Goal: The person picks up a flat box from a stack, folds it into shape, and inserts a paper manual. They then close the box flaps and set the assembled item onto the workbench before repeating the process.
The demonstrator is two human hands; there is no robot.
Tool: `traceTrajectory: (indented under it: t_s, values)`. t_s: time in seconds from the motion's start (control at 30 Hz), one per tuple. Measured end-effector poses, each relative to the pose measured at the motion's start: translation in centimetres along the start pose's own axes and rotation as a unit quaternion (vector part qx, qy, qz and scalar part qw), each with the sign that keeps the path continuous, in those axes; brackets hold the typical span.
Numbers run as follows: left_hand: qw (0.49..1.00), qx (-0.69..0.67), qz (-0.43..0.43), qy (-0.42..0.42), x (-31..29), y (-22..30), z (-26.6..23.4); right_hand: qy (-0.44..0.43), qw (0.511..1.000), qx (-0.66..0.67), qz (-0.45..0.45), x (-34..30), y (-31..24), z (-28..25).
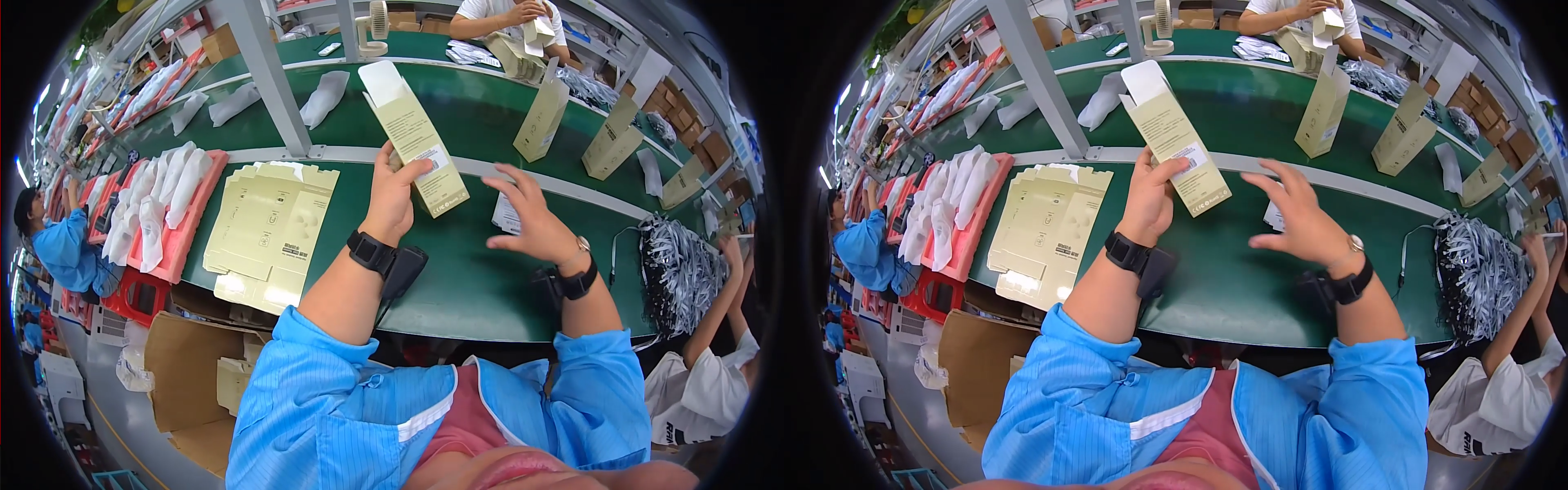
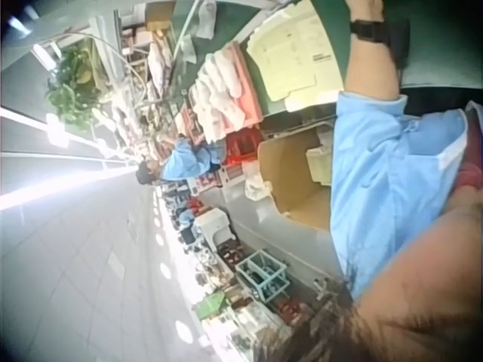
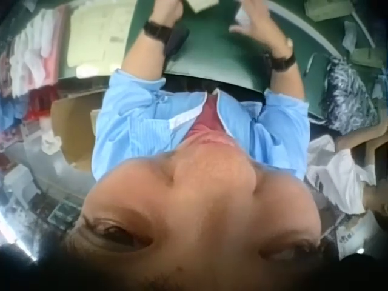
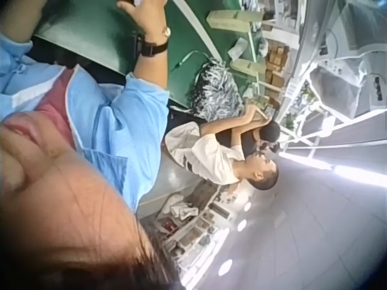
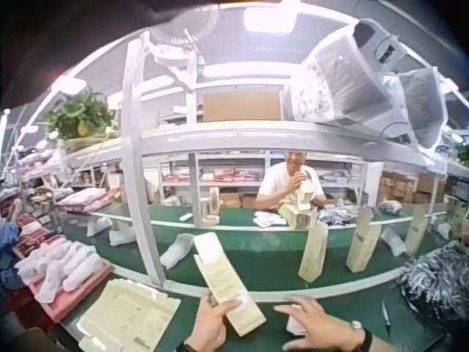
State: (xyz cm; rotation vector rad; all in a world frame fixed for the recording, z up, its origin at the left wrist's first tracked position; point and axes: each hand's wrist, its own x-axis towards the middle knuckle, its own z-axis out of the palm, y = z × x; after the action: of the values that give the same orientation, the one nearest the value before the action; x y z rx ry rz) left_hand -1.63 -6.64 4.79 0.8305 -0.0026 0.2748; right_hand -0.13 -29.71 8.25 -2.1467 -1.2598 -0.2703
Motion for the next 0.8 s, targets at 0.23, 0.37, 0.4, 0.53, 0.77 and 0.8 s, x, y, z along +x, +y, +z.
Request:
traceTrajectory:
  t_s: [0.23, 0.37, 0.4, 0.53, 0.77, 0.8]
  values:
    - [0.997, 0.069, 0.02, -0.002, 0.0, -0.6, 0.6, -0.138, 0.978, 0.034, 0.151, -4.0, 5.9, 0.1]
    - [0.996, 0.084, 0.026, 0.004, 0.1, -0.5, 0.3, -0.119, 0.98, 0.076, 0.137, -3.7, 6.3, 0.0]
    - [0.996, 0.089, 0.026, 0.004, 0.1, -0.5, 0.3, -0.121, 0.98, 0.074, 0.136, -3.5, 6.1, -0.1]
    - [0.995, 0.097, 0.028, 0.003, 0.1, -0.5, 0.2, -0.136, 0.98, 0.083, 0.121, -3.4, 7.1, -0.1]
    - [0.995, 0.098, 0.024, -0.001, 0.1, -0.6, 0.5, -0.124, 0.983, 0.066, 0.116, -3.3, 8.1, -1.0]
    - [0.995, 0.096, 0.024, -0.004, 0.0, -0.6, 0.5, -0.11, 0.984, 0.01, 0.138, -2.8, 7.4, -1.5]
